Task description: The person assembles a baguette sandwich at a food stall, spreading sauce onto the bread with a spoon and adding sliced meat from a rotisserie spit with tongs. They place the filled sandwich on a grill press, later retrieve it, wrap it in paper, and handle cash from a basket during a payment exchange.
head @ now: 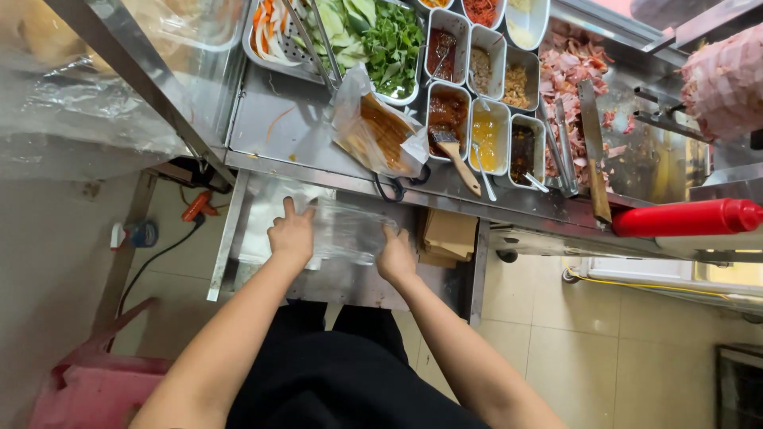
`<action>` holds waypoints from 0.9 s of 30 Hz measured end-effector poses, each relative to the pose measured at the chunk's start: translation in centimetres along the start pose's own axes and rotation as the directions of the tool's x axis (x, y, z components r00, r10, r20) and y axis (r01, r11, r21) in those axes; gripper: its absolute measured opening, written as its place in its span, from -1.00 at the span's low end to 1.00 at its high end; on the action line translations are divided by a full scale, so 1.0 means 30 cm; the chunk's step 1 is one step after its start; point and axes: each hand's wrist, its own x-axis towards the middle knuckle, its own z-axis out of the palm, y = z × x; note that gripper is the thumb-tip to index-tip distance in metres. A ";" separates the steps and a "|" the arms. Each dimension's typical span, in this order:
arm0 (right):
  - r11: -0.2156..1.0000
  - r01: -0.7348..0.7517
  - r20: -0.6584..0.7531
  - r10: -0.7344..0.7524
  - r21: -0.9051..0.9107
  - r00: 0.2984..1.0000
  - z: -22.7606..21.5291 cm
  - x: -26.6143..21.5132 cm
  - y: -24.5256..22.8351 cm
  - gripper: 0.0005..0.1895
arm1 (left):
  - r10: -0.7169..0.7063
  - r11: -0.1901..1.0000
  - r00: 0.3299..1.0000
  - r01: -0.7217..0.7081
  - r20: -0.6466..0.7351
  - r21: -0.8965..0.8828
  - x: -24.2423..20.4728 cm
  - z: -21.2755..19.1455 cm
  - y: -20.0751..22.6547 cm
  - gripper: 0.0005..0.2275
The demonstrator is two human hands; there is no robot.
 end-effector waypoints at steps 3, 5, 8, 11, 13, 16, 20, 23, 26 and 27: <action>0.982 0.091 -0.055 -0.083 0.165 0.995 0.069 0.058 0.097 -0.23 | 0.112 0.962 0.993 -0.120 -0.046 -0.245 -0.012 -0.016 0.008 -0.51; 0.905 0.140 -0.082 -0.117 0.402 0.990 0.007 0.036 0.088 -0.36 | 0.157 0.898 0.987 -0.130 0.030 -0.422 -0.004 -0.036 0.022 -0.47; 0.743 0.153 -0.149 -0.072 0.652 0.986 -0.084 -0.009 0.085 -0.56 | 0.251 0.738 0.968 -0.195 -0.005 -0.647 0.074 0.067 0.047 -0.41; 0.707 0.179 -0.285 0.034 0.685 0.958 -0.118 -0.059 0.129 -0.65 | 0.273 0.619 0.959 -0.239 -0.080 -0.748 0.115 0.104 0.103 -0.33; 0.708 0.229 -0.399 0.081 0.669 0.914 -0.117 -0.108 0.182 -0.68 | 0.283 0.573 0.958 -0.209 -0.048 -0.792 0.098 0.081 0.144 -0.27; 0.831 0.200 -0.488 0.095 0.519 0.868 -0.104 -0.221 0.262 -0.73 | 0.381 0.656 0.925 -0.281 -0.014 -0.700 0.056 0.074 0.170 -0.19; 0.863 0.027 -0.508 0.272 0.505 0.817 -0.079 -0.423 0.369 -0.72 | 0.449 0.777 0.863 -0.505 -0.232 -0.375 -0.023 0.089 0.163 -0.27; 0.800 -0.042 -0.529 0.434 0.598 0.729 -0.138 -0.543 0.437 -0.73 | 0.384 0.857 0.913 -0.409 -0.141 -0.314 -0.097 0.035 0.218 -0.28; 0.755 -0.086 -0.547 0.544 0.650 0.636 -0.154 -0.646 0.567 -0.75 | 0.276 0.927 0.961 -0.262 0.014 -0.269 -0.142 0.009 0.263 -0.20; 0.772 -0.083 -0.583 0.541 0.630 0.606 -0.148 -0.661 0.630 -0.76 | 0.241 0.938 0.969 -0.218 0.055 -0.271 -0.140 0.005 0.284 -0.15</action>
